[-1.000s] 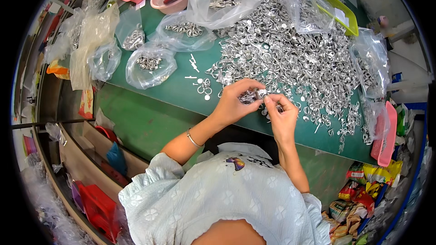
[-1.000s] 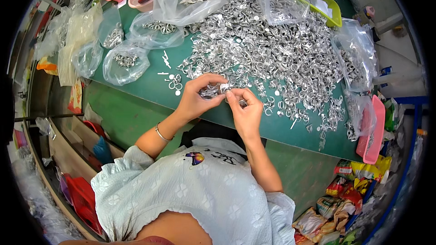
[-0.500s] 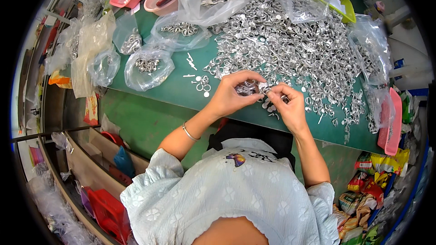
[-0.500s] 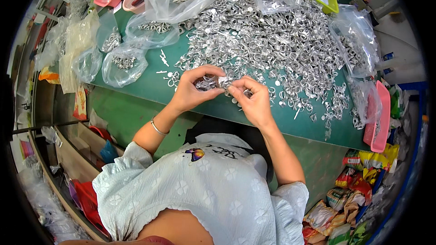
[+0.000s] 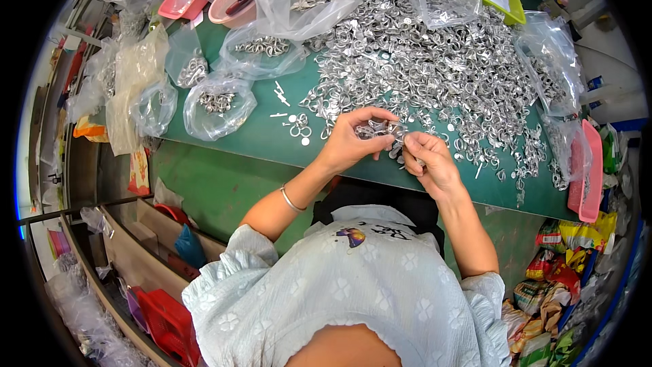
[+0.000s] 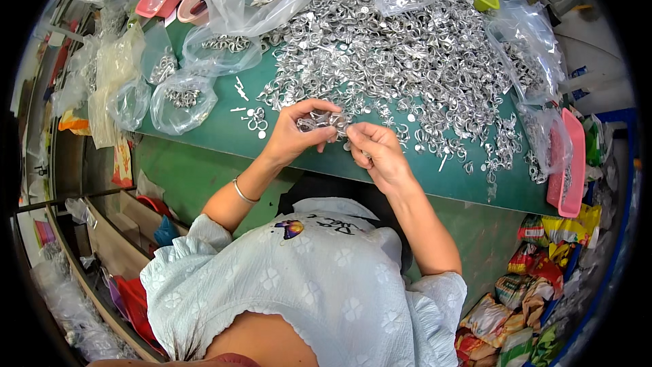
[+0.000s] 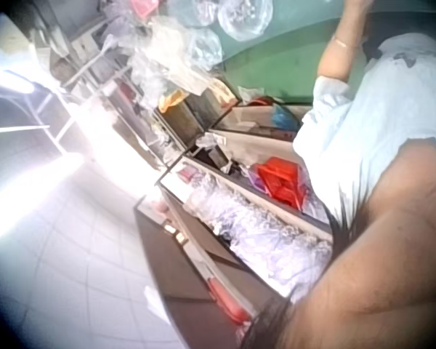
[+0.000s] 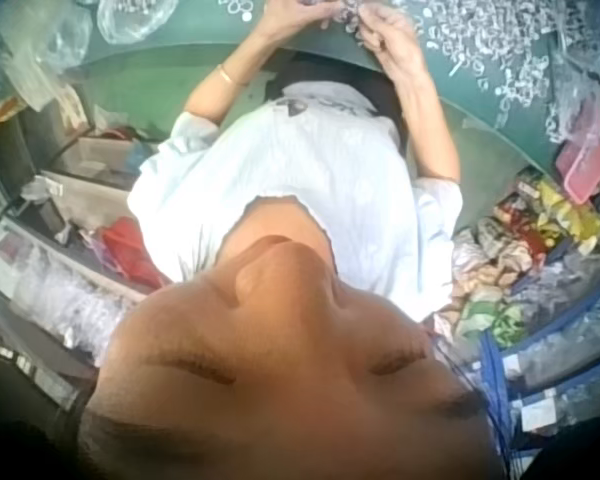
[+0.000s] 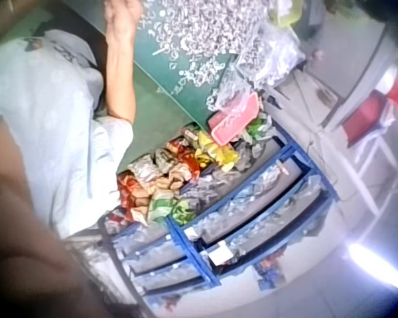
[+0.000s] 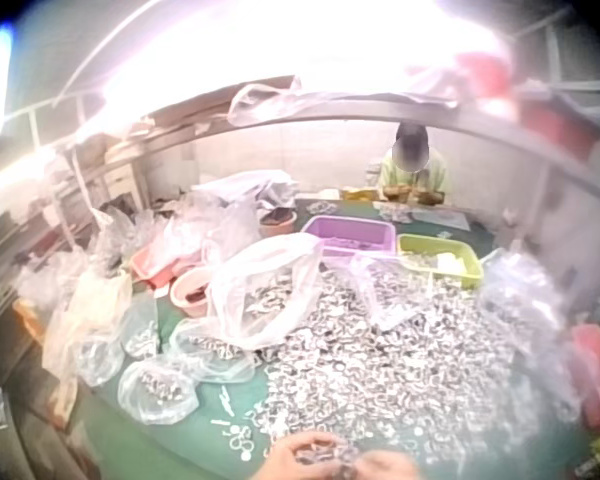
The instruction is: The person assembles small silver keychains by hand, picking up metal rings and circular components from a large pile on a green table and linking them together. The person places the assembled keychains into a pink plastic basket on the right side of the table.
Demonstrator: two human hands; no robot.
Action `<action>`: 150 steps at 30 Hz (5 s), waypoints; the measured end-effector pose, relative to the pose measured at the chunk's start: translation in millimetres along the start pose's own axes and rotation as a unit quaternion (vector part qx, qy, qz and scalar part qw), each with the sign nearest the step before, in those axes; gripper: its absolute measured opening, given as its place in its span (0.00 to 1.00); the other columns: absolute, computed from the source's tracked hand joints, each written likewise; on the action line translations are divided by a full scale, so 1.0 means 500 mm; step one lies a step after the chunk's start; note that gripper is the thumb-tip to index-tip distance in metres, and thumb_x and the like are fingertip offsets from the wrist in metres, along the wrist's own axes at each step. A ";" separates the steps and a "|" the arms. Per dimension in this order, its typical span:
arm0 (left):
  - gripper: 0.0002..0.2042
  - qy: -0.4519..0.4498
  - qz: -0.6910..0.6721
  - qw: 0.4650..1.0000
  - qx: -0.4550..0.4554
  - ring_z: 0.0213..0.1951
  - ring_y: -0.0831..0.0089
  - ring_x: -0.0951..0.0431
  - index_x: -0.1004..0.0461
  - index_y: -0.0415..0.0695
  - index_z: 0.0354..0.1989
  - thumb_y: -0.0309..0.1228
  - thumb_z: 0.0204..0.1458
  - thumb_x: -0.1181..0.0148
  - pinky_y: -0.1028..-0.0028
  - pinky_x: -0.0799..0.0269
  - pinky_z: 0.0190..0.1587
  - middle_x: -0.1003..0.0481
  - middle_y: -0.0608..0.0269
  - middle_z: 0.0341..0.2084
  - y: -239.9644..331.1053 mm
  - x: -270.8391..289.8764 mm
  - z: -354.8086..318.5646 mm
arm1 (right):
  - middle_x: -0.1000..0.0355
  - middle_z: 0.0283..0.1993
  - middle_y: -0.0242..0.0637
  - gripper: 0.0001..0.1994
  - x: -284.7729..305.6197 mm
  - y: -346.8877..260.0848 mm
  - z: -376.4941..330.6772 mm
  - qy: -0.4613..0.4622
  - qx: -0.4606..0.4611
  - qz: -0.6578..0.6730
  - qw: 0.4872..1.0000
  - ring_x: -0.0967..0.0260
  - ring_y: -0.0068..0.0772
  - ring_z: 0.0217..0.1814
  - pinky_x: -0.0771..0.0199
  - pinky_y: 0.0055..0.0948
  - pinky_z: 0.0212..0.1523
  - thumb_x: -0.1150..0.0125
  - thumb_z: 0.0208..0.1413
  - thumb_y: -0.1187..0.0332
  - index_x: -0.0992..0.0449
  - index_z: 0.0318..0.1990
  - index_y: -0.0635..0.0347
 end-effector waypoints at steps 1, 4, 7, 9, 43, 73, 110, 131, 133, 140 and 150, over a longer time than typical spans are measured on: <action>0.14 -0.004 -0.005 1.000 0.006 0.20 0.81 0.29 0.29 0.37 0.40 0.19 0.42 0.40 0.84 0.34 0.21 0.26 0.60 0.24 -0.006 -0.002 0.000 | 0.39 0.17 0.26 0.09 0.003 0.004 0.002 -0.009 -0.004 -0.005 1.000 0.52 0.13 0.14 0.55 0.15 0.16 0.45 0.54 0.66 0.29 0.31 0.64; 0.14 0.009 -0.082 0.996 0.025 0.20 0.81 0.30 0.29 0.37 0.40 0.20 0.42 0.40 0.84 0.35 0.21 0.26 0.61 0.25 -0.033 -0.001 0.002 | 0.41 0.18 0.25 0.09 0.001 0.015 0.002 -0.033 -0.034 0.038 0.998 0.52 0.13 0.14 0.55 0.14 0.16 0.47 0.55 0.66 0.30 0.30 0.62; 0.14 0.017 0.012 1.000 -0.018 0.22 0.81 0.30 0.29 0.37 0.41 0.20 0.43 0.41 0.84 0.35 0.20 0.27 0.61 0.26 -0.017 0.001 -0.003 | 0.44 0.18 0.23 0.08 -0.012 0.029 -0.006 -0.039 -0.078 0.147 0.985 0.52 0.14 0.14 0.55 0.14 0.16 0.48 0.55 0.66 0.31 0.30 0.61; 0.14 0.027 0.052 0.998 -0.032 0.22 0.82 0.30 0.29 0.37 0.41 0.19 0.43 0.41 0.83 0.36 0.20 0.27 0.61 0.27 -0.009 0.001 -0.008 | 0.46 0.18 0.23 0.07 -0.010 0.030 -0.010 -0.029 -0.082 0.161 0.983 0.52 0.14 0.14 0.55 0.13 0.16 0.49 0.56 0.66 0.31 0.31 0.61; 0.16 0.075 -0.430 0.876 0.205 0.45 0.69 0.30 0.34 0.47 0.48 0.29 0.50 0.45 0.67 0.31 0.47 0.32 0.60 0.44 -0.171 -0.181 0.050 | 0.44 0.57 0.47 0.31 -0.007 -0.146 -0.128 0.184 0.346 -0.635 0.666 0.52 0.48 0.63 0.59 0.45 0.60 0.44 0.48 0.63 0.46 0.58 0.65; 0.25 -0.157 0.012 0.986 0.062 0.42 0.66 0.30 0.41 0.43 0.56 0.22 0.45 0.52 0.67 0.35 0.49 0.31 0.57 0.40 -0.154 -0.652 0.727 | 0.32 0.37 0.46 0.10 0.517 -0.739 -0.217 0.472 0.416 -0.630 0.456 0.34 0.52 0.39 0.34 0.41 0.40 0.44 0.46 0.70 0.28 0.37 0.62; 0.14 -0.091 0.665 0.713 -0.200 0.55 0.58 0.41 0.33 0.45 0.35 0.21 0.36 0.45 0.47 0.51 0.57 0.37 0.58 0.44 -0.088 -0.260 0.117 | 0.45 0.58 0.45 0.29 0.241 -0.207 -0.152 0.193 0.287 -0.699 0.626 0.54 0.51 0.62 0.51 0.45 0.57 0.39 0.44 0.59 0.37 0.54 0.59; 0.17 -0.079 0.660 0.728 -0.167 0.61 0.58 0.48 0.28 0.45 0.39 0.17 0.38 0.48 0.44 0.54 0.57 0.41 0.61 0.55 -0.087 -0.217 0.061 | 0.30 0.37 0.32 0.03 0.268 -0.246 -0.115 0.285 0.338 -0.578 0.685 0.38 0.34 0.42 0.42 0.32 0.42 0.39 0.43 0.73 0.26 0.25 0.62; 0.17 -0.074 0.647 0.741 -0.166 0.60 0.59 0.47 0.28 0.45 0.37 0.16 0.35 0.48 0.44 0.56 0.58 0.40 0.61 0.55 -0.082 -0.206 0.047 | 0.29 0.38 0.35 0.03 0.321 -0.251 -0.139 0.302 0.336 -0.476 0.755 0.34 0.30 0.37 0.36 0.27 0.38 0.40 0.44 0.75 0.27 0.27 0.64; 0.17 -0.071 0.618 0.765 -0.167 0.57 0.57 0.43 0.28 0.45 0.34 0.14 0.33 0.50 0.44 0.56 0.58 0.39 0.61 0.53 -0.082 -0.169 0.017 | 0.39 0.35 0.38 0.09 0.326 -0.240 -0.151 0.316 0.262 -0.403 0.818 0.37 0.28 0.29 0.36 0.26 0.29 0.57 0.53 0.76 0.29 0.38 0.65; 0.22 0.078 0.569 0.798 -0.183 0.54 0.52 0.41 0.31 0.46 0.40 0.12 0.33 0.52 0.44 0.52 0.56 0.38 0.55 0.50 -0.045 -0.079 0.023 | 0.41 0.29 0.41 0.16 0.167 -0.219 -0.067 0.239 0.267 -0.725 0.589 0.40 0.42 0.30 0.40 0.37 0.32 0.34 0.38 0.64 0.28 0.34 0.63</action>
Point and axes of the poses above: each hand's wrist, its own z-axis towards the middle knuckle, its own x-axis out of the back of the hand, y = z × x, the point moved 9 cm from there along z, towards the middle knuckle
